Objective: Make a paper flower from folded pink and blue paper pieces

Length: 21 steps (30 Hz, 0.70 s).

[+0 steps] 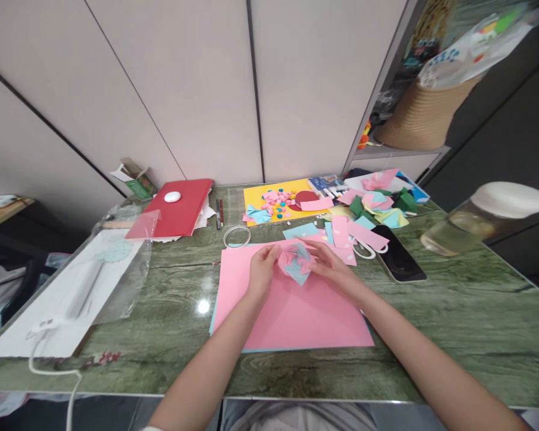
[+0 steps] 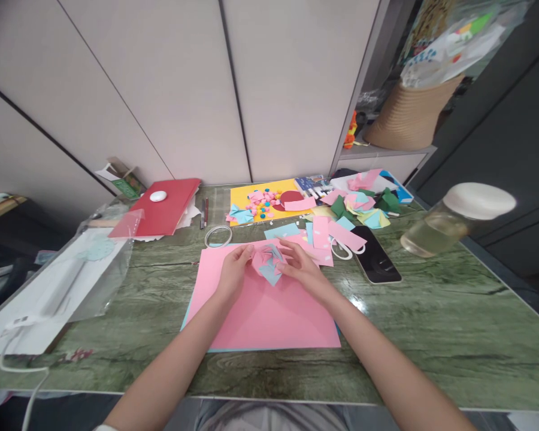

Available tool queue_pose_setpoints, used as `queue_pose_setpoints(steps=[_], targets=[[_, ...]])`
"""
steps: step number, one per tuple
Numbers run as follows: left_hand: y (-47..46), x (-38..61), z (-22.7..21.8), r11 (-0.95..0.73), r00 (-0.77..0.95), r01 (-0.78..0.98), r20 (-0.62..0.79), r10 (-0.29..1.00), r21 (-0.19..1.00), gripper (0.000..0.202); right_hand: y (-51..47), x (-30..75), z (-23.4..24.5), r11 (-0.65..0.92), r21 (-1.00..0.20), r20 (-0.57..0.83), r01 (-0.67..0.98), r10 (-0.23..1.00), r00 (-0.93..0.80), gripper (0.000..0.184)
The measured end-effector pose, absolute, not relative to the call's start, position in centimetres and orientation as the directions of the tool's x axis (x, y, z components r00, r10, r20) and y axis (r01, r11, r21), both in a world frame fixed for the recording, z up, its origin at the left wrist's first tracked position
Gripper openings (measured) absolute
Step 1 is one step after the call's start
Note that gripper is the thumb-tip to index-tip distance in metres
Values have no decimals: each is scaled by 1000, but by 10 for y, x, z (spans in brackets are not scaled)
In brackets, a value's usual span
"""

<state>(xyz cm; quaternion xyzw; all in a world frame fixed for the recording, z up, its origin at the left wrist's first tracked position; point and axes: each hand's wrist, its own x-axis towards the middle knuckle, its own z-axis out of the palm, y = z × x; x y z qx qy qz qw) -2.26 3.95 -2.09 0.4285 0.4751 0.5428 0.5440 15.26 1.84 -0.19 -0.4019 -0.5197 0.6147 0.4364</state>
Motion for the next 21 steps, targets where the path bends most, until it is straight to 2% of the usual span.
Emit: queue_pose_setpoints(steps=[4, 8, 14, 21], targets=[[42, -24, -23, 125, -7, -378, -138, 990, 917, 32, 18, 152, 1, -351, -854, -160, -383, 880, -448, 46], [42, -23, -25, 144, -13, -420, -164, 986, 896, 33, 20, 151, -6, -526, -722, -283, -448, 817, -503, 46], [39, -19, -26, 96, -34, -386, -118, 992, 917, 31, 18, 146, -14, -519, -728, -298, -448, 828, -475, 40], [45, -31, -19, 126, 17, -196, -125, 992, 973, 28, 21, 149, -15, -471, -795, -259, -381, 832, -490, 30]])
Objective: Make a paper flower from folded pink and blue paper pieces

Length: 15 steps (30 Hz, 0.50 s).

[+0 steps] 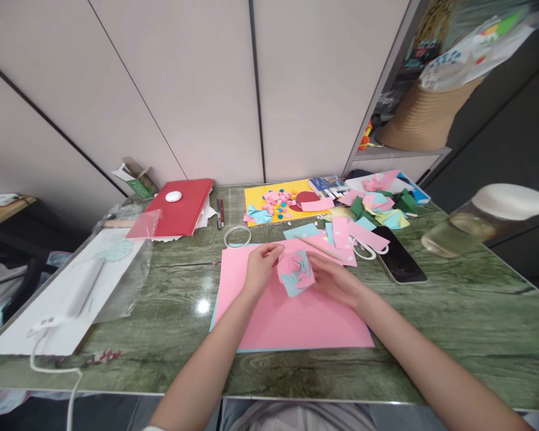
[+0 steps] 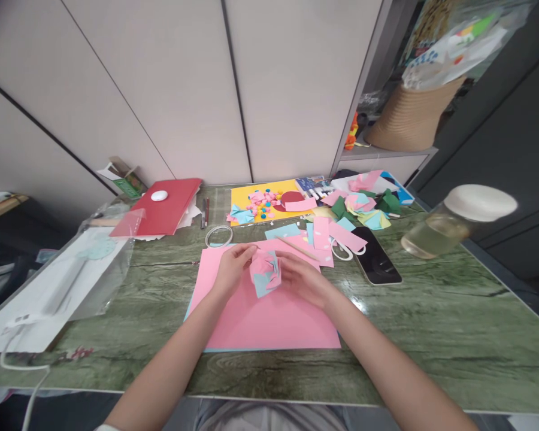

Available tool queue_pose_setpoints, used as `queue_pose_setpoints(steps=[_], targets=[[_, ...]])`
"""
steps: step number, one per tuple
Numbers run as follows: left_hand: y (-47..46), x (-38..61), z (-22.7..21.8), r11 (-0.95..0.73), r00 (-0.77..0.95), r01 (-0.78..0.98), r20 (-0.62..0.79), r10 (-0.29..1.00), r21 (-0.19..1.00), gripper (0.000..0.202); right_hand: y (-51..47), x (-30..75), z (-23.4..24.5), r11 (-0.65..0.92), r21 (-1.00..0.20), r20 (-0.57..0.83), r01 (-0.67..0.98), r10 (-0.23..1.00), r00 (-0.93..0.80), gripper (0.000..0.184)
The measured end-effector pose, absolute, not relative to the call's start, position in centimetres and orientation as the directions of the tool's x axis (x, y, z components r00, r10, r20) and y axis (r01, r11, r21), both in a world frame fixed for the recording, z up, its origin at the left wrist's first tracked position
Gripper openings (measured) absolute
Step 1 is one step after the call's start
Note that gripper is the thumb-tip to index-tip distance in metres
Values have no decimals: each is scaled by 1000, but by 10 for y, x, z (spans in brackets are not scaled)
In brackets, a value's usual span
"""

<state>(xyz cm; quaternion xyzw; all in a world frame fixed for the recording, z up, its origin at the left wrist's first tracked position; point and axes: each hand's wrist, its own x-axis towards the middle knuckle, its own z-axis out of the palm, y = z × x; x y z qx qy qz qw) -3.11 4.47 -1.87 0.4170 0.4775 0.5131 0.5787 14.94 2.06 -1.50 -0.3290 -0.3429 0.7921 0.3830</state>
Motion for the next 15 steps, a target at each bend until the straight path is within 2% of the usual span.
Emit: queue_pose_setpoints(steps=[4, 15], targets=[[47, -37, -11, 158, 77, -151, -147, 986, 976, 28, 22, 151, -18, -459, -830, -266, -317, 825, -498, 30], [47, -42, -6, 165, 167, -21, -159, 973, 986, 29, 26, 154, -26, -446, -849, -286, -282, 839, -463, 28]])
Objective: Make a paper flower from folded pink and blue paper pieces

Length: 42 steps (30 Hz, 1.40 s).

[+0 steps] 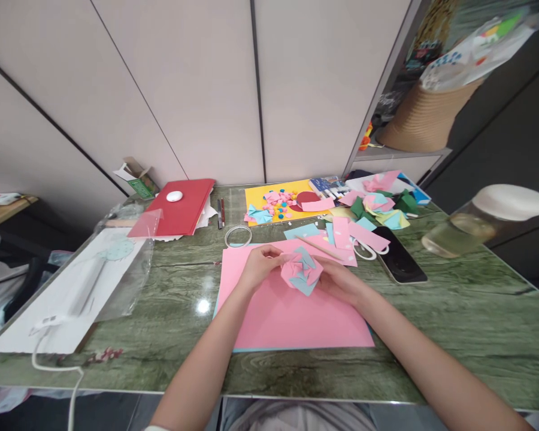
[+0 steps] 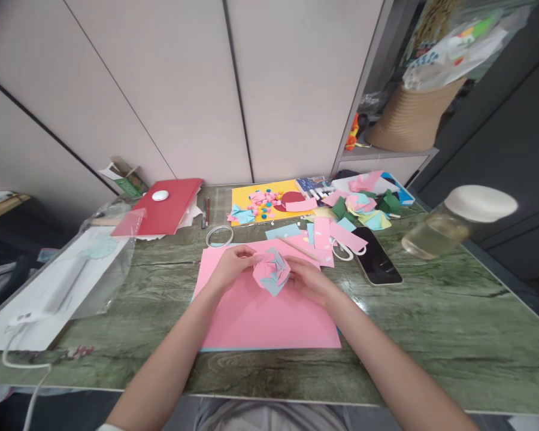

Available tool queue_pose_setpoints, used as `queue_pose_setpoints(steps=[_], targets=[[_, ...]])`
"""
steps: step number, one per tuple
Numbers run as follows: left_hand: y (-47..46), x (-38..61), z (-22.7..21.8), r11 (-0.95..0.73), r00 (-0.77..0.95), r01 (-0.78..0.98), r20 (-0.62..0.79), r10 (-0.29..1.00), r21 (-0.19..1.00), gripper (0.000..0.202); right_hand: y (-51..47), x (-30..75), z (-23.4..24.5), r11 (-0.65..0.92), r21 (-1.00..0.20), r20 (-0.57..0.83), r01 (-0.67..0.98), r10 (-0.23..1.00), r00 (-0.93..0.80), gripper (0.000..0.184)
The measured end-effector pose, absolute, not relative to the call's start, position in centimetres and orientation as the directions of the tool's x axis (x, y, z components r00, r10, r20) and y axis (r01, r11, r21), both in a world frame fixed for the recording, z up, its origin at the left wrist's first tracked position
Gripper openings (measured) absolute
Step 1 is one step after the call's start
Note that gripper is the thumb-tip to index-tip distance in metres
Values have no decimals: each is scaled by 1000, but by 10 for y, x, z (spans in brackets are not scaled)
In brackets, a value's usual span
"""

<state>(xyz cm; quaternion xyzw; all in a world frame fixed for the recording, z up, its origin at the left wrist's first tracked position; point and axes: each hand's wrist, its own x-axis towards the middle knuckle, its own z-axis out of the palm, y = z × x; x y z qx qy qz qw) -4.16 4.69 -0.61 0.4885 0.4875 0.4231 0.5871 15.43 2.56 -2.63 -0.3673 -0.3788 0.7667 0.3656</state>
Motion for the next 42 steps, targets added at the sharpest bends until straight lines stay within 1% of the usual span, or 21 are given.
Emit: queue_pose_setpoints(steps=[6, 9, 16, 20, 35, 42], targets=[[47, -41, -5, 152, 144, -19, -147, 979, 988, 32, 25, 155, -25, -452, -842, -307, -293, 850, -427, 27], [47, -41, -5, 144, 135, 14, -145, 980, 989, 31, 26, 155, -23, -453, -834, -304, -316, 854, -423, 26], [51, -41, -16, 114, 30, 31, -115, 993, 993, 29, 28, 156, -24, -408, -861, -272, -303, 874, -402, 22], [52, -41, -24, 95, 8, 46, -96, 995, 994, 27, 28, 156, -25, -409, -857, -272, -314, 876, -399, 22], [49, -38, -25, 89, 39, 63, -91, 995, 994, 26, 27, 155, -22, -434, -856, -308, -281, 865, -397, 23], [47, -36, -24, 82, 48, 69, -86, 995, 994, 28, 27, 154, -21, -450, -833, -303, -321, 857, -416, 21]])
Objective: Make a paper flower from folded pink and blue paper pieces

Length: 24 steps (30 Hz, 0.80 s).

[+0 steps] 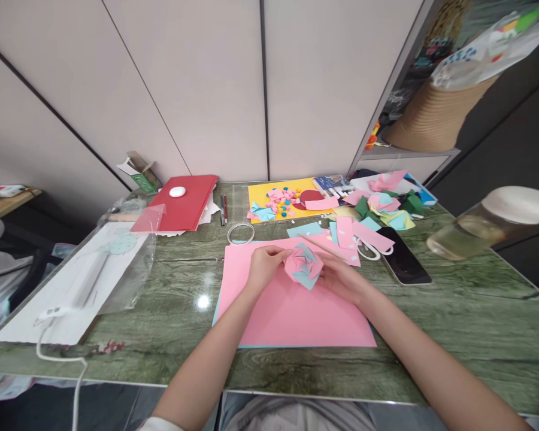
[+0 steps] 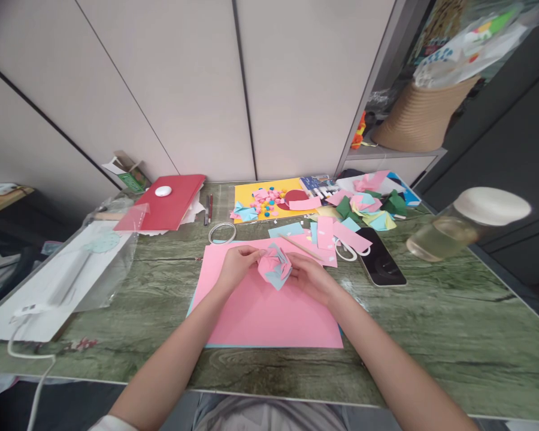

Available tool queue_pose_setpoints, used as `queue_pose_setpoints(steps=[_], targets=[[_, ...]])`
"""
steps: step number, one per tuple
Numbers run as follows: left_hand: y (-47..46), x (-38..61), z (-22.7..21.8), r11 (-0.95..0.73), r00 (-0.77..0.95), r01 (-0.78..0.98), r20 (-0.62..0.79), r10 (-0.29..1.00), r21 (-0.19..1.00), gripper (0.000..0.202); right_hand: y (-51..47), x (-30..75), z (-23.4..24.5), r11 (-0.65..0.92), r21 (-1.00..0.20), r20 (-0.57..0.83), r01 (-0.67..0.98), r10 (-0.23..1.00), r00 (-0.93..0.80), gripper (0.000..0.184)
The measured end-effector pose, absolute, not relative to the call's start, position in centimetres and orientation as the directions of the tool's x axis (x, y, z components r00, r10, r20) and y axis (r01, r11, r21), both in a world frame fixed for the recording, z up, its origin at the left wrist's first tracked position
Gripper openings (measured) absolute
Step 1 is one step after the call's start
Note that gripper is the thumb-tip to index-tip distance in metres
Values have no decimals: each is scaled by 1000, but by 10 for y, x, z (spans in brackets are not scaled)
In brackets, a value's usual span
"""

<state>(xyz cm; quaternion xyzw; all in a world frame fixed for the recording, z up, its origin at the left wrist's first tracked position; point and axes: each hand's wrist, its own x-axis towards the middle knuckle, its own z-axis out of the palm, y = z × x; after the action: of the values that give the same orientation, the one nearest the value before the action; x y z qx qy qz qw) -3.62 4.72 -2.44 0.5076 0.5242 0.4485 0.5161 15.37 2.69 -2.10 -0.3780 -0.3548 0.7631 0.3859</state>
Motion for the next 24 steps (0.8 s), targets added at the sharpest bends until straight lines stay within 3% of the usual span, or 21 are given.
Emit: queue_pose_setpoints(steps=[6, 16, 24], targets=[[48, -37, -21, 94, 88, 52, -98, 991, 994, 26, 28, 155, -24, -458, -827, -307, -325, 854, -420, 26], [47, -41, -9, 280, 238, -87, -253, 938, 956, 29, 30, 160, -29, -481, -791, -309, -378, 847, -432, 25], [49, -47, -6, 419, 342, -145, -352, 871, 897, 28, 30, 159, -27, -464, -782, -305, -417, 867, -394, 41]])
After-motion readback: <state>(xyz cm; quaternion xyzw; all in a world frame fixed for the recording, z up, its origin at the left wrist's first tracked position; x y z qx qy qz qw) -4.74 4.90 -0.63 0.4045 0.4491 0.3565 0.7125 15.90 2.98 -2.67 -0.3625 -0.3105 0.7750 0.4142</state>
